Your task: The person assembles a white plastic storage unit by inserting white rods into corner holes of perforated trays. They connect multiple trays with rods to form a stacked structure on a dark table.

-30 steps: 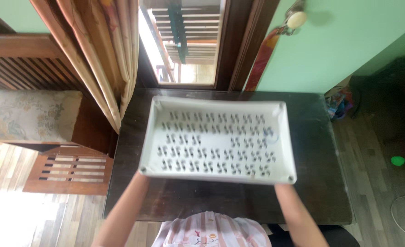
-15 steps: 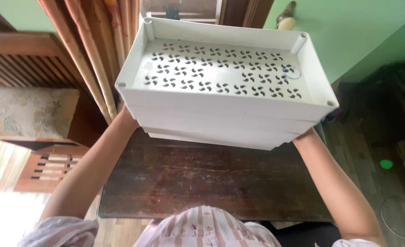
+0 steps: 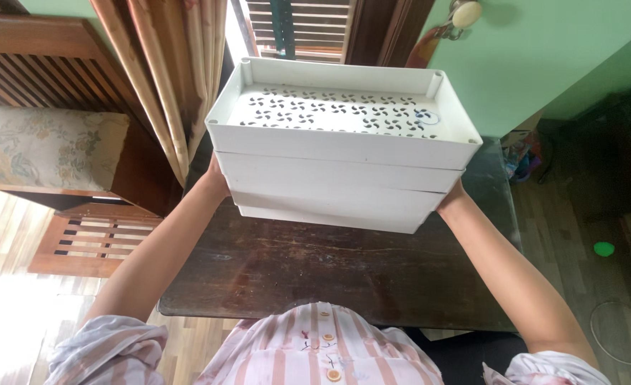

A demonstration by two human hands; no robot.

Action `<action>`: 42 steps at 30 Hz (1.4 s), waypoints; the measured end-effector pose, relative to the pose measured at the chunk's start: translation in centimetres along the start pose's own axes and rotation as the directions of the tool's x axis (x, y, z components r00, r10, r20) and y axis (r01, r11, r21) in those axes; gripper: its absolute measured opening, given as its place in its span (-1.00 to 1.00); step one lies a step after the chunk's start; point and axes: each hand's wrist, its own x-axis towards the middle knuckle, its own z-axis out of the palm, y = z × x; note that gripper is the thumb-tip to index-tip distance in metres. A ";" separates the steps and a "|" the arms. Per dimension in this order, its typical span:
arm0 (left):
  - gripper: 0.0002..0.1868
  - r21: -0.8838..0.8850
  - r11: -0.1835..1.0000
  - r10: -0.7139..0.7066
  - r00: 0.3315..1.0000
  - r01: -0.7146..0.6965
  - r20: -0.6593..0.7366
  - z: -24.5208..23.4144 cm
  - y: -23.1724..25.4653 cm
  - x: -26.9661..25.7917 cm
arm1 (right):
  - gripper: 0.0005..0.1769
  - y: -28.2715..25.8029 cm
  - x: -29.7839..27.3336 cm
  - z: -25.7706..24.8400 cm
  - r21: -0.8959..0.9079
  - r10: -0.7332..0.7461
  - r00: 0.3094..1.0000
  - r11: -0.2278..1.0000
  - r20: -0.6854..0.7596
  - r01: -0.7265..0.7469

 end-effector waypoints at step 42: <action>-0.27 -0.048 0.988 -0.153 0.985 0.149 -0.075 -11.1 -17.7 -2.5 | -0.37 22.7 0.9 -10.4 0.115 0.242 0.967 0.966 -0.079 -0.232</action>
